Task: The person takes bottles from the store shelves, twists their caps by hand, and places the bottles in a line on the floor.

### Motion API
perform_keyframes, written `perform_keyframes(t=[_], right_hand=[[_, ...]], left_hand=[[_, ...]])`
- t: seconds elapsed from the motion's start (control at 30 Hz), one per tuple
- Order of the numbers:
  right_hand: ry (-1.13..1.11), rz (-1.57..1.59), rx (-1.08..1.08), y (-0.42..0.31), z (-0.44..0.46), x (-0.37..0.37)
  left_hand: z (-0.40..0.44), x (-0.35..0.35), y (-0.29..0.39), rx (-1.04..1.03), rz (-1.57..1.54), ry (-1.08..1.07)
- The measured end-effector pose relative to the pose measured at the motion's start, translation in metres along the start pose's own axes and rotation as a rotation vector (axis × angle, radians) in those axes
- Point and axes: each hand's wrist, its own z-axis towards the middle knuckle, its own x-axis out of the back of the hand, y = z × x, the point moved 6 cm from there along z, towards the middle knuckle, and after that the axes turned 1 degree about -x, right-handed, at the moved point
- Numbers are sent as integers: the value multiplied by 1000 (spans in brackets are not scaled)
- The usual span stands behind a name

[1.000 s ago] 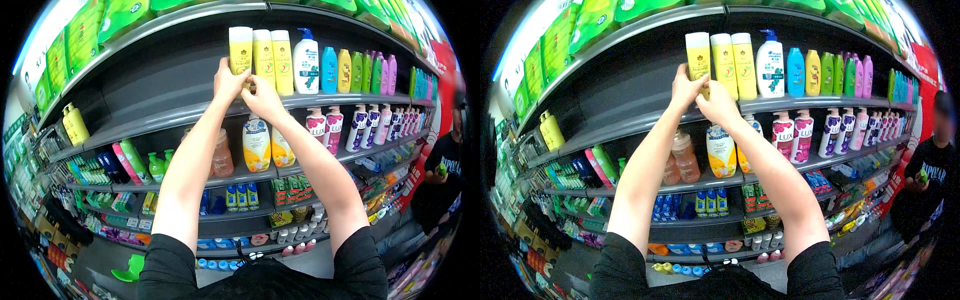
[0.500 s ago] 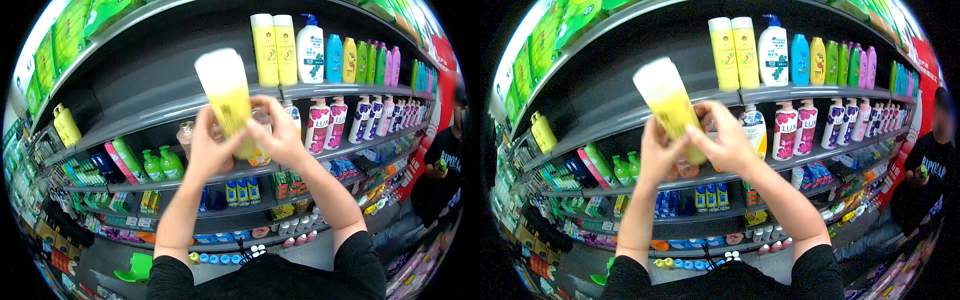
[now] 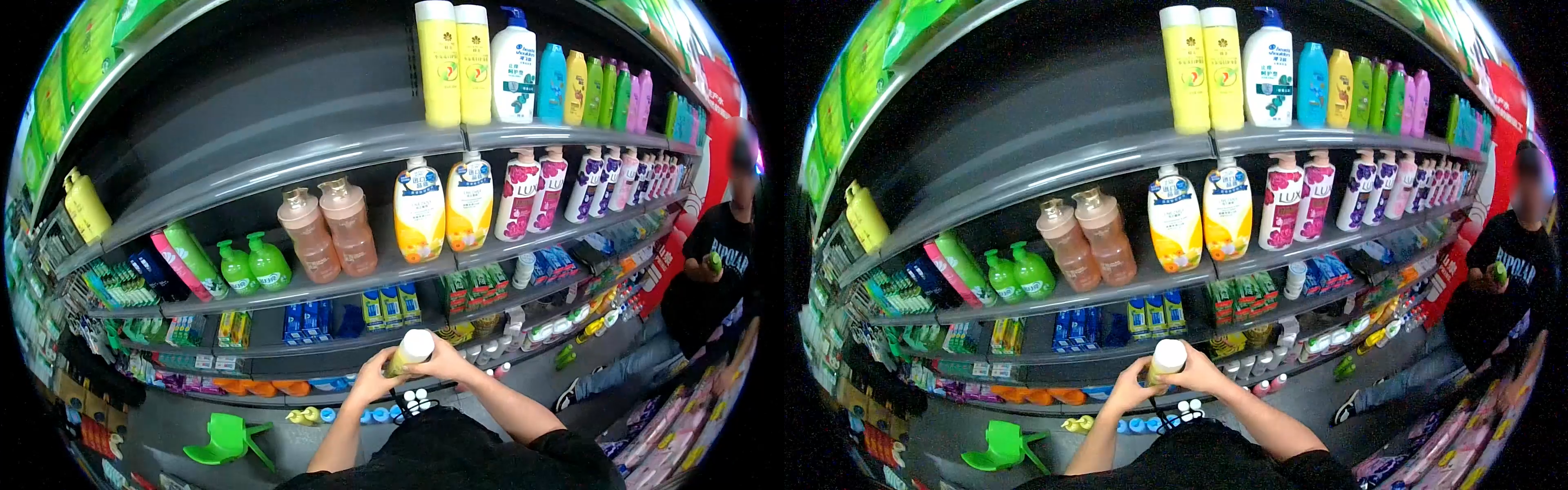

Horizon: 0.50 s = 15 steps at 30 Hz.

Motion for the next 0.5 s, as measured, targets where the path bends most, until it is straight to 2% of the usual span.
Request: perform_keyframes(t=[0.3,0.5], right_hand=[[152,-221,29,-22,4,-4],[163,-172,52,-21,8,-20]], left_hand=[[12,8,-7,-65,-48,5],[11,15,-32,-127,53,83]])
